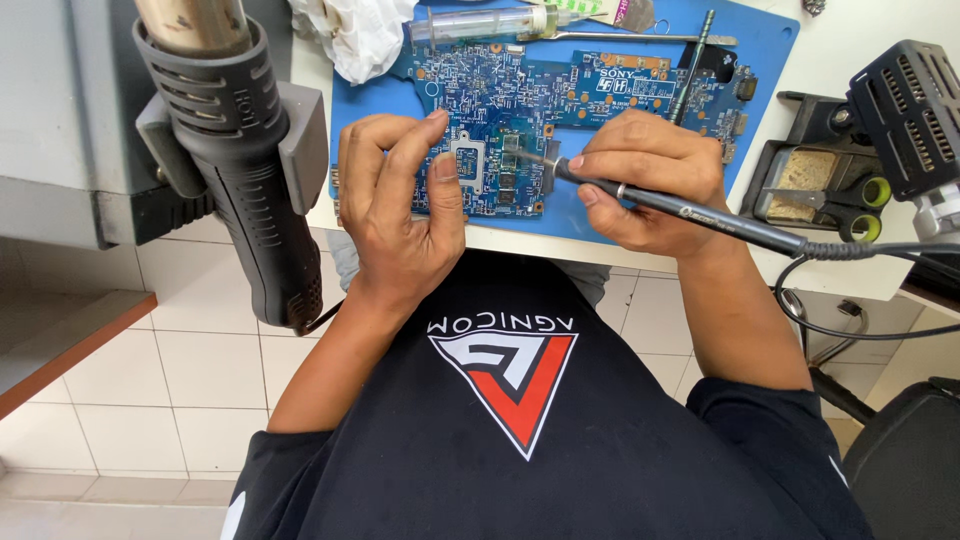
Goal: The person applies flux to a circuit board, cleans the soldering iron tip with a tissue, and then solders a small component onto the board using a soldering iron and solder wire. The person continues to solder multiple points on the board.
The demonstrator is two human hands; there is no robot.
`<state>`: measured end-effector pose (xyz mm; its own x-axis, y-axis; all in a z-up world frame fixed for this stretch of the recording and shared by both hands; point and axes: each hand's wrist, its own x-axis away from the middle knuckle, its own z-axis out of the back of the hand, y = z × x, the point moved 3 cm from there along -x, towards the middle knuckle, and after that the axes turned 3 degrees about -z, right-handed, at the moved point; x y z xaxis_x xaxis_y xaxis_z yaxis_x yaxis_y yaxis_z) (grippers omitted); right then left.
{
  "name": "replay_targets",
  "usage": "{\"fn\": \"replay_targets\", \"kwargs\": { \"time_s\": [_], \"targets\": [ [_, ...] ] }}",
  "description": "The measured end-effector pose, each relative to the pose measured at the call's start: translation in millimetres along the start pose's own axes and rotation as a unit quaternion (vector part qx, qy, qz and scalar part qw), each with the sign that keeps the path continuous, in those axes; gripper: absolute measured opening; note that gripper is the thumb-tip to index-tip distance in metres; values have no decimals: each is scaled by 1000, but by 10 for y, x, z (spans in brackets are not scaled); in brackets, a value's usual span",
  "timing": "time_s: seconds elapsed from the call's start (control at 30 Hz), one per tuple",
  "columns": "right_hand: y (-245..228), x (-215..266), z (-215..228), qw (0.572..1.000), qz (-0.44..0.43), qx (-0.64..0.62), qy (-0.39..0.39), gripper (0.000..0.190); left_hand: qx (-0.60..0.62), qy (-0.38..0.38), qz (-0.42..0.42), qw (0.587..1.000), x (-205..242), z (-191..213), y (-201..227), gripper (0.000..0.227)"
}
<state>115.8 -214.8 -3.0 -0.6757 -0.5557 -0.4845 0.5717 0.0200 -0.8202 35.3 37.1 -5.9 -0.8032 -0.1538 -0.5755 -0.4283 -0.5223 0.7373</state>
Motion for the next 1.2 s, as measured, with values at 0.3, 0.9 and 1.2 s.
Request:
{"fn": "replay_targets", "kwargs": {
  "time_s": [0.3, 0.9, 1.2],
  "targets": [
    [9, 19, 40, 1000, 1, 5, 5, 8, 0, -5, 1, 1000, -28, -14, 47, 25],
    [-308, -75, 53, 997, -7, 40, 65, 6, -121, -17, -16, 992, -598, -275, 368, 21],
    [-389, -57, 90, 995, -15, 40, 88, 4, -257, -80, -1, 963, -810, -575, 261, 20]
  ]
}}
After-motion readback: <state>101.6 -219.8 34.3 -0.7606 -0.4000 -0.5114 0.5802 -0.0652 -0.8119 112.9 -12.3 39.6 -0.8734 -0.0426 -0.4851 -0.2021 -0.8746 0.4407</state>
